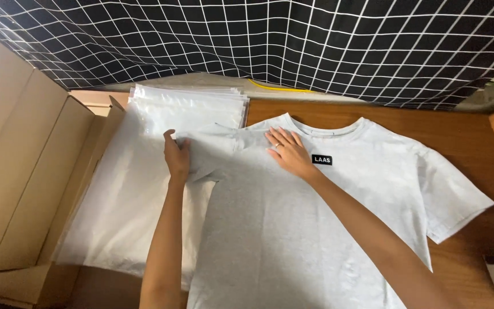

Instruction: The person packs a pink shirt into a box, then takes a grey t-shirt from a rack, irons it on a table, and folds it.

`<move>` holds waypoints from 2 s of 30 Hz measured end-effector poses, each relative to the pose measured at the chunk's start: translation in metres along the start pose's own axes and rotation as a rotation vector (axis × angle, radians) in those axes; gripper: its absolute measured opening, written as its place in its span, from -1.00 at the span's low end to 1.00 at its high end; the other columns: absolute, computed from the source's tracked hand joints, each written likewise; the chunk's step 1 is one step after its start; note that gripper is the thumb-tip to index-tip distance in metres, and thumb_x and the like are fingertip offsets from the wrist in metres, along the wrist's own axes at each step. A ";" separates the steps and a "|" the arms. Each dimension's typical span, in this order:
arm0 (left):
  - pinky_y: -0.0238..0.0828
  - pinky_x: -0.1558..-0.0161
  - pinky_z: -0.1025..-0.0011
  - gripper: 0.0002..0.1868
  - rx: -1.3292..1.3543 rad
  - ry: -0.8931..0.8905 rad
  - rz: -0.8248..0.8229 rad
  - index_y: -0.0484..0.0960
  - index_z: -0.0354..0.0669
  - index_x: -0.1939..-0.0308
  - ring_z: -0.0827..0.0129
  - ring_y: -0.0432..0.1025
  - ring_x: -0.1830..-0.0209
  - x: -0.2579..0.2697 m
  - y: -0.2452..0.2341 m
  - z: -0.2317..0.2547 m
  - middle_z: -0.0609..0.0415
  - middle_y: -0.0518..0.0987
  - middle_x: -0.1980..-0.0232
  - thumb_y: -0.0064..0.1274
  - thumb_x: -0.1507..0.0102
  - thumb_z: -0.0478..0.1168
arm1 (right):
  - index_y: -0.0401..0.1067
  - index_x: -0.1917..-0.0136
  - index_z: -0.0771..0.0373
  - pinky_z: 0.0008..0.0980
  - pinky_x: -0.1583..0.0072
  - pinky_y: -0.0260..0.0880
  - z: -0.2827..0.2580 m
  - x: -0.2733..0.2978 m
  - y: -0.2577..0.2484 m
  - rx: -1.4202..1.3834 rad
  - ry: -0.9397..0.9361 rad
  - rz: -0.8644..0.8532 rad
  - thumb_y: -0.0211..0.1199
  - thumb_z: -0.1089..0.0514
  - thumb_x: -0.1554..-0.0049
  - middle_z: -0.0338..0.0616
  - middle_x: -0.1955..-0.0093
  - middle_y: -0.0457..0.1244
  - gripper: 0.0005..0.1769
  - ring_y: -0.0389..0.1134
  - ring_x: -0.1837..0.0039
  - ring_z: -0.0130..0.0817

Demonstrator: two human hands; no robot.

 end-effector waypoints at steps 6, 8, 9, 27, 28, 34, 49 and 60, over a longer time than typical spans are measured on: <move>0.19 -0.05 -0.03 -0.64 -0.059 0.041 0.013 0.14 -0.10 -0.07 -0.10 0.26 -0.07 -0.015 0.004 0.001 -0.24 0.36 0.01 -0.13 -0.23 -0.29 | 0.08 -0.32 0.04 0.07 -0.32 -0.24 0.022 -0.034 0.002 0.048 0.057 0.106 -0.17 -0.15 -0.13 -0.17 -0.44 -0.18 -0.47 -0.15 -0.42 -0.19; 0.22 -0.03 -0.02 -0.66 -0.092 0.043 0.019 0.16 -0.10 -0.05 -0.08 0.28 -0.05 -0.018 0.007 -0.004 -0.21 0.37 0.03 -0.13 -0.23 -0.28 | -0.04 -0.36 0.01 0.08 -0.34 -0.35 0.032 -0.041 0.002 0.023 0.148 0.053 -0.23 -0.17 -0.14 -0.22 -0.46 -0.26 -0.44 -0.25 -0.44 -0.20; 0.25 -0.01 -0.01 -0.68 -0.126 0.050 0.023 0.19 -0.09 -0.03 -0.06 0.30 -0.02 -0.019 0.009 -0.006 -0.18 0.37 0.06 -0.12 -0.23 -0.27 | -0.16 -0.41 -0.03 0.08 -0.36 -0.46 0.038 -0.044 0.002 -0.003 0.244 0.002 -0.29 -0.19 -0.15 -0.26 -0.48 -0.33 -0.41 -0.35 -0.47 -0.21; 0.28 0.07 0.39 -0.64 -0.366 0.937 0.313 0.37 -0.06 -0.05 0.22 0.36 0.08 0.007 0.110 0.013 -0.03 0.37 -0.03 -0.09 -0.17 -0.15 | 0.05 -0.35 0.08 0.03 -0.25 -0.08 0.003 -0.046 0.007 0.101 -0.027 0.404 -0.03 -0.05 -0.11 -0.03 -0.40 -0.12 -0.44 -0.09 -0.38 -0.06; 0.28 0.07 0.39 -0.64 -0.364 0.933 0.311 0.37 -0.06 -0.05 0.22 0.36 0.08 0.011 0.114 0.008 -0.03 0.37 -0.03 -0.09 -0.17 -0.15 | 0.05 -0.35 0.08 0.03 -0.25 -0.08 -0.002 -0.042 0.013 0.103 -0.027 0.400 -0.03 -0.05 -0.11 -0.03 -0.40 -0.12 -0.44 -0.09 -0.38 -0.06; -0.24 -0.22 0.30 -0.52 -0.693 0.861 0.280 0.18 0.19 -0.27 0.52 0.13 -0.24 0.004 0.096 -0.020 0.23 0.22 -0.28 -0.35 -0.28 0.11 | 0.06 -0.33 0.05 -0.01 -0.32 -0.19 -0.012 -0.029 0.005 -0.009 0.017 0.153 -0.13 -0.16 -0.12 -0.12 -0.42 -0.15 -0.44 -0.15 -0.42 -0.20; 0.07 -0.14 0.07 -0.50 -0.549 0.809 0.077 0.22 0.19 -0.24 0.34 0.13 -0.25 0.003 0.105 -0.031 0.17 0.16 -0.31 -0.35 -0.25 0.15 | -0.03 -0.36 0.07 -0.09 -0.34 -0.25 -0.034 -0.027 0.034 -0.021 -0.149 0.100 -0.24 -0.27 -0.11 -0.19 -0.43 -0.16 -0.35 -0.21 -0.45 -0.29; -0.39 -0.30 0.11 -0.51 -0.702 0.357 0.086 0.08 0.26 -0.30 0.38 -0.10 -0.36 -0.004 0.107 -0.038 0.19 -0.01 -0.38 -0.57 -0.31 0.16 | 0.05 -0.33 0.19 -0.06 -0.36 -0.32 0.034 -0.009 0.007 0.064 0.128 0.212 -0.14 -0.19 -0.13 -0.12 -0.41 -0.12 -0.39 -0.21 -0.45 -0.23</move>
Point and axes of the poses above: each hand's wrist, its own x-axis away from the middle knuckle, its own y-axis out of the palm, z = x × y, the point moved 2 cm from there along -x, towards the middle knuckle
